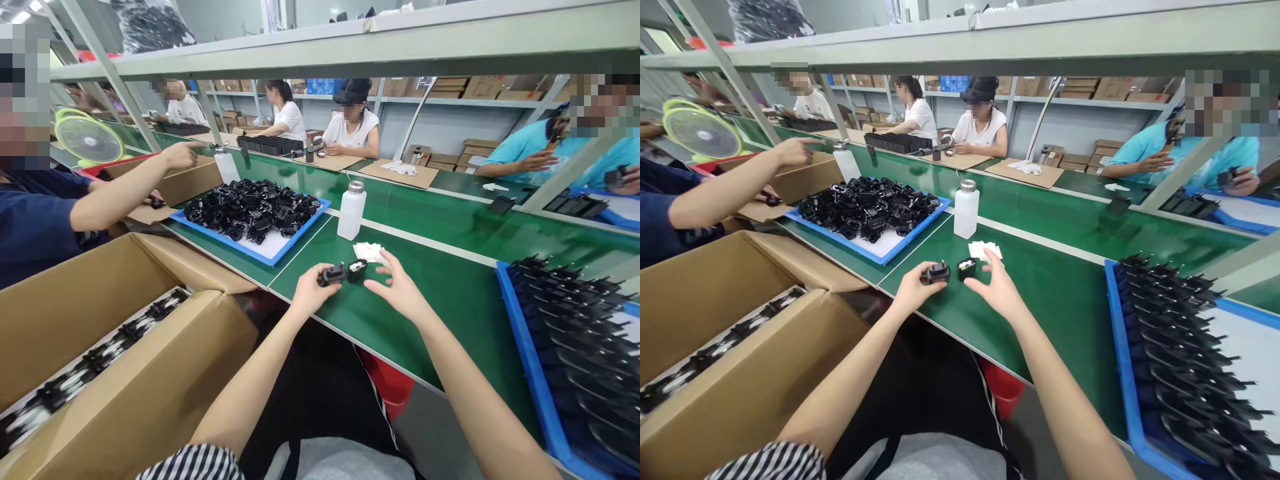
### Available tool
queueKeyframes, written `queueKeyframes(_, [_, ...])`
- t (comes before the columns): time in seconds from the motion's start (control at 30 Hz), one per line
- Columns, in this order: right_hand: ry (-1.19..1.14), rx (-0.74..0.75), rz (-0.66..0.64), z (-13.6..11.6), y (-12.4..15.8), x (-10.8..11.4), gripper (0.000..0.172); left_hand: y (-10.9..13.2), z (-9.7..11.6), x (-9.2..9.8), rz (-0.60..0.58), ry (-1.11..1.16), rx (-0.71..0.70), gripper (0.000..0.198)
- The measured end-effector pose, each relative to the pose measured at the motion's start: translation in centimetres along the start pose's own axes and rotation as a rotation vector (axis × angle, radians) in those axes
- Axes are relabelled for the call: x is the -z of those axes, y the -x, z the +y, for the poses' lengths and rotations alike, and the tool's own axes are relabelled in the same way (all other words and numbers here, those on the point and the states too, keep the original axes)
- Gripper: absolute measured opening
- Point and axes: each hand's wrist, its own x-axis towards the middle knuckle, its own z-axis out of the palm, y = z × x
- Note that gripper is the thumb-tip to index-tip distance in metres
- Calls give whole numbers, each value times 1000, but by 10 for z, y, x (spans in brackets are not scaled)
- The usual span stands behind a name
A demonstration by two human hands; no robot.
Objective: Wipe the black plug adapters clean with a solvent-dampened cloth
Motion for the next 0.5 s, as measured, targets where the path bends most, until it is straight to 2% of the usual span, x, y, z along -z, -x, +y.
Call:
queueKeyframes(0.07, [-107,69,-67,-8,34,4,56,25,20,-6,-139,102,-129,28])
queueKeyframes(0.13, [-227,116,-20,-12,73,2,41,50,43,-15,-306,165,-186,23])
queueKeyframes(0.23, [-467,148,233,-11,124,7,28,70,69,-22,-589,278,-109,33])
queueKeyframes(0.27, [-524,145,325,-11,137,16,26,68,73,-23,-657,296,-97,41])
queueKeyframes(0.3, [-546,146,436,-11,149,30,26,62,73,-23,-675,283,-108,47])
queueKeyframes(0.33, [-535,155,582,-12,158,49,26,51,72,-23,-634,236,-132,52])
queueKeyframes(0.4, [-413,196,966,-10,170,100,28,24,63,-25,-377,58,-157,50])
queueKeyframes(0.43, [-339,221,1140,-5,172,129,36,10,56,-25,-260,-32,-130,49])
queueKeyframes(0.47, [-268,173,1237,1,172,159,42,-2,49,-25,-198,-104,-87,49])
queueKeyframes(0.5, [-185,73,1246,11,169,187,42,-12,42,-23,-170,-154,-42,49])
